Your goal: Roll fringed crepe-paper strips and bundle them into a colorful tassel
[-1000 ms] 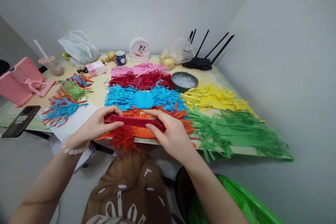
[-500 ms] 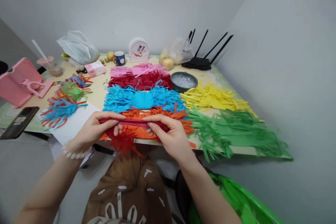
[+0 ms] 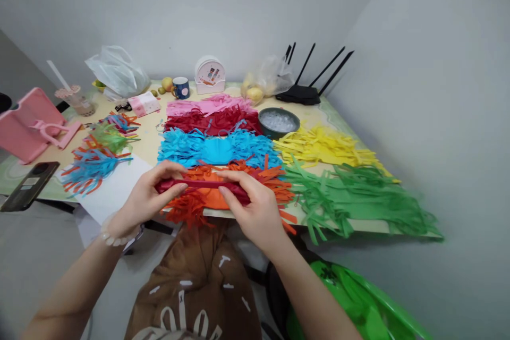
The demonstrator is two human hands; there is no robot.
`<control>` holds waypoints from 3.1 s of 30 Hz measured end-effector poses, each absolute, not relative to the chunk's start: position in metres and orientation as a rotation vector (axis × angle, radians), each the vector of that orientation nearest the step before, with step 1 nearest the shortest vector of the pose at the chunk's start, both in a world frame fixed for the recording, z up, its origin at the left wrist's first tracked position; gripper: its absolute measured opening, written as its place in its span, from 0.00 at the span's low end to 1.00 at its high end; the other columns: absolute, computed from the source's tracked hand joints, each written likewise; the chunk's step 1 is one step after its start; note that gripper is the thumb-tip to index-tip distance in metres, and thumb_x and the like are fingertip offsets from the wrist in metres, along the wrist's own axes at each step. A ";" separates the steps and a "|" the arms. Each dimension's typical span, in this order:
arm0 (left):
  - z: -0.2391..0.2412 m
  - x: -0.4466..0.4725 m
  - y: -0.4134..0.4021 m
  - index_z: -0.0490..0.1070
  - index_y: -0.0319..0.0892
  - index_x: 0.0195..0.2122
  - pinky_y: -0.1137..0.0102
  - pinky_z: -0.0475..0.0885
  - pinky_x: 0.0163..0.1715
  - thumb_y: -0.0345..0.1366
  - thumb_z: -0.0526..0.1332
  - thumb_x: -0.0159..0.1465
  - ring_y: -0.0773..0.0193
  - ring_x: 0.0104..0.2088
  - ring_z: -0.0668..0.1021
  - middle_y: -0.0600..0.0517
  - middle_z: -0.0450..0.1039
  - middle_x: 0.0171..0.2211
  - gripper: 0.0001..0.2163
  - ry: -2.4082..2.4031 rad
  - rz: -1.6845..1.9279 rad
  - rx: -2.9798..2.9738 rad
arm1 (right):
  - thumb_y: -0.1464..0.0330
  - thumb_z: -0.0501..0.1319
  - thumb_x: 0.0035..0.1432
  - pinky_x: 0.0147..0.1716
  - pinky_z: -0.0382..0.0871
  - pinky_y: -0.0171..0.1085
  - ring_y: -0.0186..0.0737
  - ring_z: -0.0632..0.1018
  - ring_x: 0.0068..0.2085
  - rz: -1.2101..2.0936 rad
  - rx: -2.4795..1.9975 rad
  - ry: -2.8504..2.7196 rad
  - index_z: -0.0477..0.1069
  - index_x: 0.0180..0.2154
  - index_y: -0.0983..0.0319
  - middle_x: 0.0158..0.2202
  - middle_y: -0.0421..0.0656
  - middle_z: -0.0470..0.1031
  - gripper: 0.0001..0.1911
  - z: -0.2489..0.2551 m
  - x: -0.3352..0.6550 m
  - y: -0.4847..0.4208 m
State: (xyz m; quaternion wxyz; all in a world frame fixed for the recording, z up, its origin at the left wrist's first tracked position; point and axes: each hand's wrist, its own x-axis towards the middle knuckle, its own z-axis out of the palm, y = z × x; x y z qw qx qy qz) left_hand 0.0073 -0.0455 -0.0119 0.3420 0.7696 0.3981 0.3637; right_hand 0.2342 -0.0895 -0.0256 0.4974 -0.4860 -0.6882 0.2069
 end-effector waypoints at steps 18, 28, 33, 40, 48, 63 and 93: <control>-0.014 0.007 -0.049 0.79 0.37 0.41 0.70 0.77 0.33 0.39 0.66 0.62 0.62 0.29 0.82 0.47 0.82 0.30 0.11 0.822 0.860 1.323 | 0.62 0.70 0.56 0.32 0.81 0.36 0.41 0.83 0.30 1.203 -0.968 -1.236 0.82 0.39 0.58 0.30 0.44 0.82 0.10 -0.033 0.235 -0.084; -0.025 0.003 -0.046 0.82 0.38 0.34 0.67 0.78 0.35 0.38 0.66 0.60 0.60 0.29 0.82 0.46 0.81 0.27 0.09 0.804 0.875 1.369 | 0.67 0.68 0.54 0.29 0.80 0.34 0.39 0.81 0.27 1.199 -0.911 -1.257 0.82 0.30 0.61 0.28 0.43 0.81 0.04 -0.037 0.235 -0.077; 0.000 -0.010 -0.044 0.79 0.40 0.33 0.64 0.74 0.49 0.37 0.62 0.65 0.55 0.46 0.81 0.43 0.81 0.44 0.08 0.787 0.738 1.780 | 0.74 0.61 0.55 0.29 0.77 0.33 0.38 0.81 0.29 0.995 -0.916 -1.513 0.81 0.32 0.61 0.29 0.43 0.81 0.10 -0.025 0.240 -0.083; 0.018 0.012 -0.041 0.79 0.39 0.39 0.72 0.74 0.38 0.37 0.61 0.65 0.61 0.35 0.82 0.48 0.83 0.36 0.09 0.750 0.444 1.952 | 0.78 0.56 0.58 0.33 0.75 0.34 0.37 0.81 0.32 0.714 -0.768 -1.855 0.80 0.35 0.59 0.31 0.42 0.81 0.15 -0.010 0.240 -0.088; 0.001 0.012 -0.046 0.77 0.43 0.39 0.56 0.65 0.56 0.33 0.55 0.70 0.61 0.39 0.80 0.48 0.81 0.34 0.10 0.805 0.714 2.682 | 0.65 0.62 0.62 0.47 0.76 0.39 0.45 0.80 0.50 1.202 -0.949 -1.846 0.74 0.53 0.60 0.50 0.47 0.79 0.18 -0.003 0.259 -0.081; -0.036 0.051 -0.067 0.75 0.50 0.46 0.53 0.63 0.62 0.25 0.60 0.66 0.62 0.43 0.83 0.54 0.83 0.42 0.13 0.809 1.632 2.153 | 0.63 0.64 0.65 0.33 0.73 0.34 0.37 0.80 0.28 1.397 -0.647 -1.369 0.75 0.36 0.62 0.26 0.41 0.80 0.09 -0.016 0.216 -0.091; -0.051 0.063 -0.029 0.80 0.49 0.37 0.72 0.76 0.49 0.30 0.64 0.63 0.66 0.38 0.82 0.57 0.79 0.26 0.07 1.037 1.665 1.461 | 0.72 0.65 0.60 0.41 0.73 0.41 0.44 0.79 0.38 0.322 -2.222 -1.884 0.76 0.32 0.67 0.33 0.49 0.78 0.05 -0.042 0.404 0.183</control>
